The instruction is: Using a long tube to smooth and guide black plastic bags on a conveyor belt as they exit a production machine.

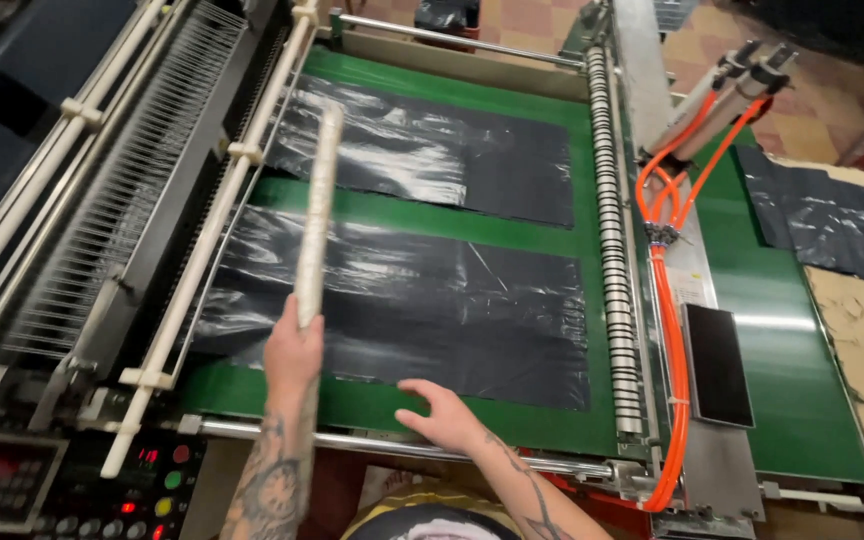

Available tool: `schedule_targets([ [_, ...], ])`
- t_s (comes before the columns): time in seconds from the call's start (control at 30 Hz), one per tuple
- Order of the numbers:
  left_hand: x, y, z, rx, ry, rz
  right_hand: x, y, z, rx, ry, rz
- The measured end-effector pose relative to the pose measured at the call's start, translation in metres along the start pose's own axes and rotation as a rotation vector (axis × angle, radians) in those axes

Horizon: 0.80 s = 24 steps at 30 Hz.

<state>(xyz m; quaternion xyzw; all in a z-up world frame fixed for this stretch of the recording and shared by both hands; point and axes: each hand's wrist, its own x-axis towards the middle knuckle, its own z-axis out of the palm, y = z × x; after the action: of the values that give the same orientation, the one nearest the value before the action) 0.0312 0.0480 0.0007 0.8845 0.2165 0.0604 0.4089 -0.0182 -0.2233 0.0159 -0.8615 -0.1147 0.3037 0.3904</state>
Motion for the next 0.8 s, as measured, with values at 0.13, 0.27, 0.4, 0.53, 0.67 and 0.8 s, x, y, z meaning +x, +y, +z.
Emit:
schedule_targets([
  [0.13,0.016,0.079,0.063,-0.004,-0.212,0.004,0.045,0.034,-0.014,0.183,0.492,-0.11],
  [0.27,0.014,0.085,0.142,-0.06,-0.468,0.156,0.024,0.09,-0.039,-0.12,0.605,0.25],
  [0.4,-0.028,0.096,0.113,-0.039,-0.697,0.26,-0.027,0.146,-0.019,-0.347,0.438,0.339],
  [0.53,-0.054,0.031,0.07,0.107,-0.651,0.341,-0.04,0.163,-0.007,-0.264,0.534,0.249],
  [0.67,-0.064,-0.062,0.024,0.109,-0.418,0.268,-0.041,0.133,-0.021,-0.312,0.307,0.381],
  [0.8,-0.073,-0.123,-0.019,0.121,0.016,0.269,-0.04,0.129,-0.022,-0.334,0.199,0.45],
])
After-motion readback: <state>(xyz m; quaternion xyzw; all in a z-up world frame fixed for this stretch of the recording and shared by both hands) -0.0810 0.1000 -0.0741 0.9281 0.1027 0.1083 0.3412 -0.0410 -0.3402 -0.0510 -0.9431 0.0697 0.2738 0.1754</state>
